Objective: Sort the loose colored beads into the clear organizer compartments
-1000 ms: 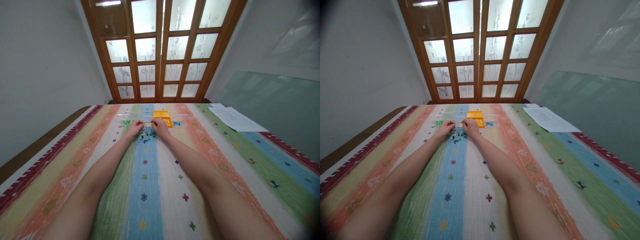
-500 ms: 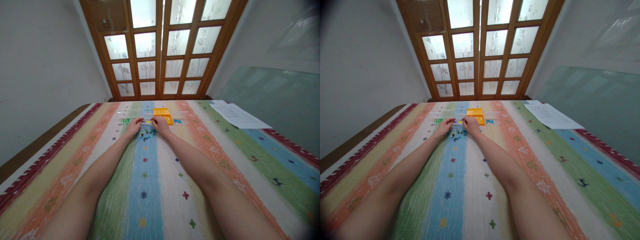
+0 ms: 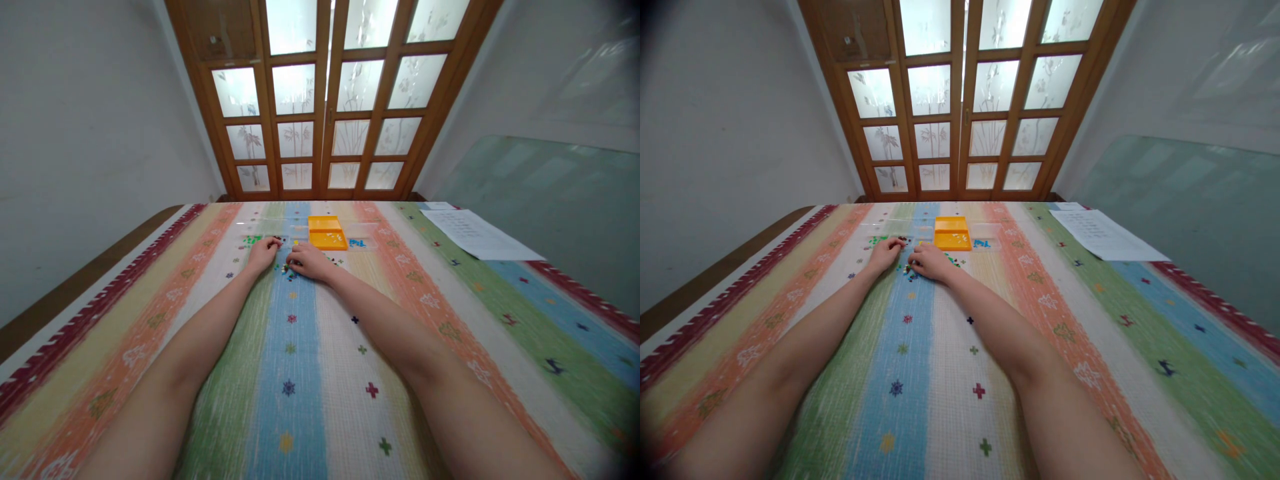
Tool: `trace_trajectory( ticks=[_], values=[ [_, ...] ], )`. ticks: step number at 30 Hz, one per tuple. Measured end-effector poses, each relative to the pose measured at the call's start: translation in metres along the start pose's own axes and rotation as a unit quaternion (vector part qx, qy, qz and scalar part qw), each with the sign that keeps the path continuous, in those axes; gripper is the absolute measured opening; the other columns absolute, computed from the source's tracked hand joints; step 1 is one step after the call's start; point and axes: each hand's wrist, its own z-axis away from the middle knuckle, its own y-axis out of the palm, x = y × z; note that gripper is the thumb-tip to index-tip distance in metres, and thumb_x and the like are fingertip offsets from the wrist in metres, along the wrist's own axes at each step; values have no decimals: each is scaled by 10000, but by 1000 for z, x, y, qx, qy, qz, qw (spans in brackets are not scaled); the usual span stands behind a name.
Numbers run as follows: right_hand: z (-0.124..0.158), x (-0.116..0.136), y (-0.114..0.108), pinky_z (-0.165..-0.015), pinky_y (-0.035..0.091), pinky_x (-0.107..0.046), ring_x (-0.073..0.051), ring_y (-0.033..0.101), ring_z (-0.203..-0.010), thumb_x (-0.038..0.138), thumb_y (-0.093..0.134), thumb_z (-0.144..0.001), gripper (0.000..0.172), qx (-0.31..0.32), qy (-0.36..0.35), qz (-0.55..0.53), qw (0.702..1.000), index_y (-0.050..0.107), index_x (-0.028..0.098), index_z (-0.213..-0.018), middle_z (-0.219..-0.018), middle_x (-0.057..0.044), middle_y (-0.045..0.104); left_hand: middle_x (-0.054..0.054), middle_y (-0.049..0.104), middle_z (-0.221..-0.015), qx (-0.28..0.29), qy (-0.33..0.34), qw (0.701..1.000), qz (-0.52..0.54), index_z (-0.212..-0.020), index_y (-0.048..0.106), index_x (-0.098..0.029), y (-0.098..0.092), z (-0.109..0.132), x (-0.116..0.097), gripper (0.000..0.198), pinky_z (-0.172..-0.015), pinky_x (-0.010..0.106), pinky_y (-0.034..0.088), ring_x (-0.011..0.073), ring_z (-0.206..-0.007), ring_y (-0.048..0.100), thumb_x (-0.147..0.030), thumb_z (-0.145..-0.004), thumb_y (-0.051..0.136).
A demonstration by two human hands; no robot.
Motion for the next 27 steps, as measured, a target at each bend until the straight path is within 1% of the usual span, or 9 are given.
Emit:
trace_trajectory(
  ticks=[3,7,11,13,14,16,20,24,27],
  values=[
    [0,1,3,-890,407,-342,-236,560,-972,293,691,-953,111,5,9,21,1000,776,235,-994,-928,-62,667,59,778,-993,3,6,1000,-12,-959,784,-206,1,1,-1,248,-926,374,512,236,-920,679,-189,-868,553],
    [-1,3,6,-894,408,-341,-238,559,-976,251,683,-953,90,1,35,20,999,771,234,-964,-924,-63,665,52,779,-983,9,5,1000,-18,-944,780,-215,2,2,-2,230,-926,364,511,233,-914,678,-198,-869,563],
    [-2,4,8,-906,418,-344,-241,568,-987,231,648,-963,112,-2,32,30,999,759,225,-948,-936,-71,674,58,778,-1008,17,13,1000,-20,-944,781,-211,2,2,-2,239,-947,365,505,238,-948,679,-193,-874,553],
    [-2,3,7,-909,424,-342,-239,578,-989,228,633,-962,118,-15,40,22,999,749,221,-939,-939,-72,683,58,778,-1015,23,17,999,-21,-949,782,-213,2,3,-2,243,-950,363,504,241,-965,679,-194,-874,551],
    [-1,2,7,-901,429,-336,-233,586,-976,226,628,-958,116,-30,55,10,998,742,220,-939,-937,-68,689,56,778,-1014,25,19,999,-22,-951,782,-216,2,3,-2,243,-949,363,504,242,-968,679,-198,-874,552],
    [0,-3,5,-854,440,-314,-212,604,-912,230,617,-948,110,-73,110,-27,991,726,218,-951,-919,-53,700,51,777,-1007,30,23,999,-20,-956,783,-221,2,3,-2,244,-944,361,504,243,-968,678,-206,-873,554],
    [5,-20,0,-734,438,-276,-174,608,-761,251,587,-922,110,-167,228,-93,955,686,217,-956,-843,-15,703,43,773,-974,42,27,999,-14,-958,786,-225,2,4,-4,245,-932,356,500,240,-942,673,-218,-872,556],
    [8,-35,0,-700,444,-273,-171,613,-730,242,580,-875,111,-236,270,-120,926,652,213,-954,-819,-4,692,45,771,-977,62,35,997,-13,-949,786,-219,2,8,-11,240,-904,345,500,238,-929,668,-240,-880,557],
    [8,-41,2,-720,469,-284,-176,623,-744,245,569,-866,121,-257,283,-131,915,651,215,-950,-825,-7,696,43,770,-989,84,54,995,-9,-958,785,-223,2,12,-19,233,-888,327,500,230,-933,664,-256,-888,565]
  ],
)
